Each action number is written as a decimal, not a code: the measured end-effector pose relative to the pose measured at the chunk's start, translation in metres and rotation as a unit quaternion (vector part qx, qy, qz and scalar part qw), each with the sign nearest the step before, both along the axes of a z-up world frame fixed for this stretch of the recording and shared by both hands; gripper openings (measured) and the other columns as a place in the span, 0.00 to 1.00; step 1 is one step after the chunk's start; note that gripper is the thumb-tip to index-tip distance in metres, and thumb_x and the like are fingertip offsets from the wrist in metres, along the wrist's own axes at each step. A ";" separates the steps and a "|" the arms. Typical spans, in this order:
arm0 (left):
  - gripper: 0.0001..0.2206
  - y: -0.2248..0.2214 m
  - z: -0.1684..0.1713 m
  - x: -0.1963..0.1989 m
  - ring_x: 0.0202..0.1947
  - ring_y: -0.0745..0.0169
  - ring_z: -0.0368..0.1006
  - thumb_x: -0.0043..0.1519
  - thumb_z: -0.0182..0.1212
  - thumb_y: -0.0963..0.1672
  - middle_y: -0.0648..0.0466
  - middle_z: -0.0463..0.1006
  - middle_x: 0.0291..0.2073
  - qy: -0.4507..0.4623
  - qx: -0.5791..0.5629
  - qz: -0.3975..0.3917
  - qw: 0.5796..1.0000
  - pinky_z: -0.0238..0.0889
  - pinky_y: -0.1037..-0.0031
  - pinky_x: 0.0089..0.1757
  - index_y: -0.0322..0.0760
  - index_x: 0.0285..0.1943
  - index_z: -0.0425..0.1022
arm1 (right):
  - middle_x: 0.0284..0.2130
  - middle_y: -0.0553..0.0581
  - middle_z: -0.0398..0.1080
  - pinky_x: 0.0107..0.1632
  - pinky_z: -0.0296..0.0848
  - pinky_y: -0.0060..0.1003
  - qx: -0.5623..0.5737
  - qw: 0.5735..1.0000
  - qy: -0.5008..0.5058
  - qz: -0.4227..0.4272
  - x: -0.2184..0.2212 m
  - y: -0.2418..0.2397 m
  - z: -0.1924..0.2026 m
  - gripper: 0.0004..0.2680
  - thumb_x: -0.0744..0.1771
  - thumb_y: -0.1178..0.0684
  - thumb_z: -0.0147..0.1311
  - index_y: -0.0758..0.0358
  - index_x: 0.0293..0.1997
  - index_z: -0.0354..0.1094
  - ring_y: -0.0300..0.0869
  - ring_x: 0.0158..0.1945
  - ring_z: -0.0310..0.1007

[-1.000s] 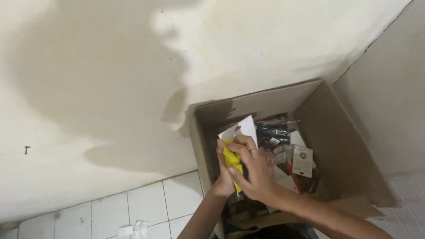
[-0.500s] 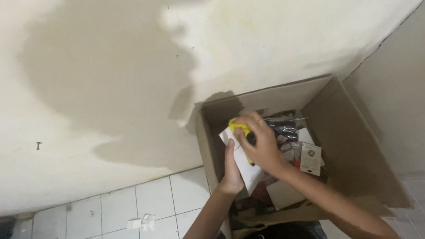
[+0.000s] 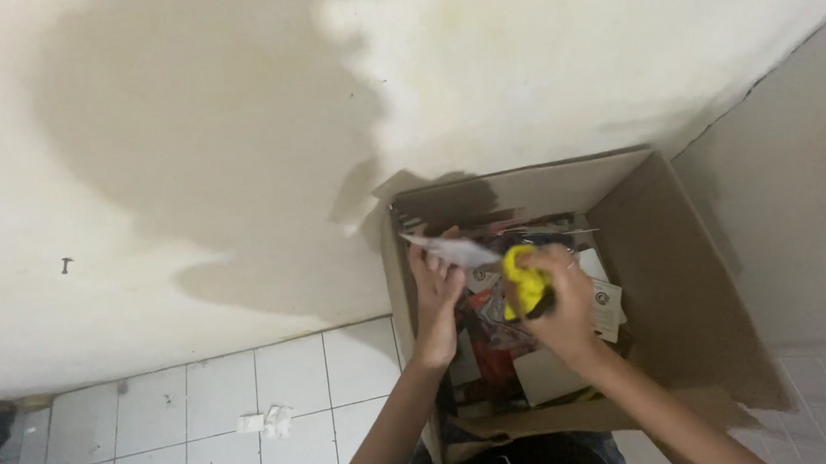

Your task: Cleaning packaged motorcycle parts with a cloth and hanging them on a display rack.

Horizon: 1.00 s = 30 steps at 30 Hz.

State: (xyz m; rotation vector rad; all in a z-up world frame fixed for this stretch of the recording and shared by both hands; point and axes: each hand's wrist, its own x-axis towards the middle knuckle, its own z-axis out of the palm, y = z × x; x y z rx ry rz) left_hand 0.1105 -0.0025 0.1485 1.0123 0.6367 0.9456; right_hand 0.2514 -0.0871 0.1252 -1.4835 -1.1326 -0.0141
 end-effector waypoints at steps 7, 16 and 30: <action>0.43 -0.002 0.000 -0.004 0.73 0.40 0.49 0.63 0.57 0.52 0.44 0.48 0.74 -0.247 0.136 -0.074 0.956 0.50 0.43 0.65 0.53 0.80 0.27 | 0.43 0.57 0.72 0.42 0.77 0.33 -0.127 0.959 -0.066 0.243 -0.042 -0.018 0.049 0.12 0.62 0.56 0.63 0.63 0.49 0.72 0.41 0.40 0.74; 0.49 0.017 -0.008 -0.007 0.67 0.42 0.60 0.47 0.67 0.54 0.43 0.59 0.73 -0.368 -0.079 -0.033 0.926 0.54 0.48 0.63 0.52 0.80 0.47 | 0.47 0.71 0.73 0.58 0.65 0.60 -0.129 0.972 0.114 0.161 -0.003 0.032 0.099 0.10 0.66 0.54 0.60 0.68 0.48 0.76 0.66 0.53 0.72; 0.45 0.010 -0.028 -0.006 0.53 0.37 0.75 0.46 0.58 0.68 0.40 0.76 0.59 -0.289 -0.476 -0.086 0.826 0.64 0.45 0.58 0.43 0.67 0.73 | 0.43 0.65 0.67 0.50 0.73 0.51 -0.169 0.964 -0.179 0.098 -0.038 0.051 0.030 0.21 0.56 0.60 0.67 0.61 0.54 0.74 0.62 0.47 0.73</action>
